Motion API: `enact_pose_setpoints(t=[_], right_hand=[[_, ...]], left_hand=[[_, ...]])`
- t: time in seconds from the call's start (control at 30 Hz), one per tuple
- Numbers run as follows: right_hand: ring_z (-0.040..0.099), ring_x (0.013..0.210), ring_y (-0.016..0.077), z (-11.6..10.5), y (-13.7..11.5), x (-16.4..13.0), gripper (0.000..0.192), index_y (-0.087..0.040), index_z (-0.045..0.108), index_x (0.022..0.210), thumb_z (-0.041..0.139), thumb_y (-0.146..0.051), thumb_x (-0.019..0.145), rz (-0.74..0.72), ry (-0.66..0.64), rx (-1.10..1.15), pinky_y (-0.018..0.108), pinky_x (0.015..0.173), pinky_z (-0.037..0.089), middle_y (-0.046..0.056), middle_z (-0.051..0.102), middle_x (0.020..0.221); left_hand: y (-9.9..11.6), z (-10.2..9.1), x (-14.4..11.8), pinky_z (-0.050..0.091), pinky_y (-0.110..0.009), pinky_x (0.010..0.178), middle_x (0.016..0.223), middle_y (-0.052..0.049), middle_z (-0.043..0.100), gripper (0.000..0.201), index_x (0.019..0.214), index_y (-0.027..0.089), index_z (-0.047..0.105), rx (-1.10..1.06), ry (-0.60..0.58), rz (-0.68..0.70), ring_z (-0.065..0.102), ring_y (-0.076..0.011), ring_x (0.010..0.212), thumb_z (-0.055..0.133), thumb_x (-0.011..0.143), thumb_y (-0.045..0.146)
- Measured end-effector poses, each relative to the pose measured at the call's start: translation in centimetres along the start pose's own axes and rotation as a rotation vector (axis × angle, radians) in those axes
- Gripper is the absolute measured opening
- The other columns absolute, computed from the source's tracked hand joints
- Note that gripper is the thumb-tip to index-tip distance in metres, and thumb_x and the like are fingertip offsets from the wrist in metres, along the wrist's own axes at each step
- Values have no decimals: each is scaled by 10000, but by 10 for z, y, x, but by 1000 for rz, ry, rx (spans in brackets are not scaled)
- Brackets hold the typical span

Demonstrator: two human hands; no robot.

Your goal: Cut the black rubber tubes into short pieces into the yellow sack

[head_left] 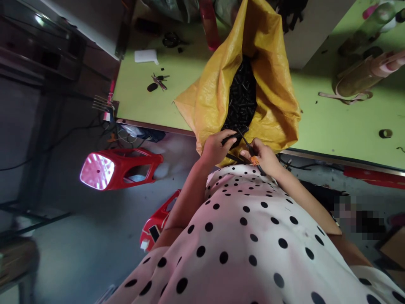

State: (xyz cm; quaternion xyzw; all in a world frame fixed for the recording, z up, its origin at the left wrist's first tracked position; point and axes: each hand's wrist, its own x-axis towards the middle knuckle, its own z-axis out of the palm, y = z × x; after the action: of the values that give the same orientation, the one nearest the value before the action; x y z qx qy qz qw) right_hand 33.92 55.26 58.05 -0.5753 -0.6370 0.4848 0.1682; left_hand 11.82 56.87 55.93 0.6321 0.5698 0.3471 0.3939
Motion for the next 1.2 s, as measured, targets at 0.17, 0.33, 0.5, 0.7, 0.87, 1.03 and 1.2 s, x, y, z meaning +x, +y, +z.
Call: enact_pose_setpoints(t=[0.17,0.33,0.5,0.7,0.87,1.03,1.2], right_hand=[[500,630,190,11,6,14,617,-264,433,831,624,-851,849,-51,18,-35,325,623,357,-7,534,666],[437,568,164,23,6,20,647,-268,407,771,615,-879,821,-47,42,-35,317,579,316,-24,463,607],[422,551,142,31,5,15,634,-267,433,812,666,-857,830,-21,110,142,298,559,335,-51,452,594],[664,739,182,41,15,17,739,-270,490,1012,962,-680,617,4,-3,567,323,728,551,-17,720,826],[678,736,172,47,28,21,707,-261,504,1015,992,-591,622,22,109,667,313,730,547,2,770,852],[678,736,176,42,38,21,695,-250,563,1026,1006,-577,603,14,137,688,320,721,551,10,770,858],[697,769,185,34,50,9,656,-255,584,1060,991,-573,655,-25,87,725,338,748,579,16,758,886]], left_hand=[[-9,-1,1,604,-339,962,1071,-59,844,178,1078,221,823,-23,27,-59,785,-214,1006,707,944,230],[-19,-4,4,598,-317,912,1004,-61,833,167,1047,196,810,-92,34,-125,776,-194,948,709,919,230],[-20,-7,6,566,-249,739,824,-16,756,173,1055,172,751,-339,35,-197,690,-119,719,750,924,286],[9,2,14,523,-217,654,855,9,687,223,1044,212,656,-783,164,-286,600,-81,654,706,1027,428],[37,7,26,505,-209,659,822,10,639,105,1034,185,666,-1178,208,-424,594,-81,659,653,1069,283],[57,3,31,489,-219,677,804,8,603,162,998,176,674,-1399,138,-525,571,-86,652,553,1103,204],[78,-9,43,490,-221,697,814,6,568,282,1013,195,691,-1513,157,-446,525,-84,646,443,1145,214]])
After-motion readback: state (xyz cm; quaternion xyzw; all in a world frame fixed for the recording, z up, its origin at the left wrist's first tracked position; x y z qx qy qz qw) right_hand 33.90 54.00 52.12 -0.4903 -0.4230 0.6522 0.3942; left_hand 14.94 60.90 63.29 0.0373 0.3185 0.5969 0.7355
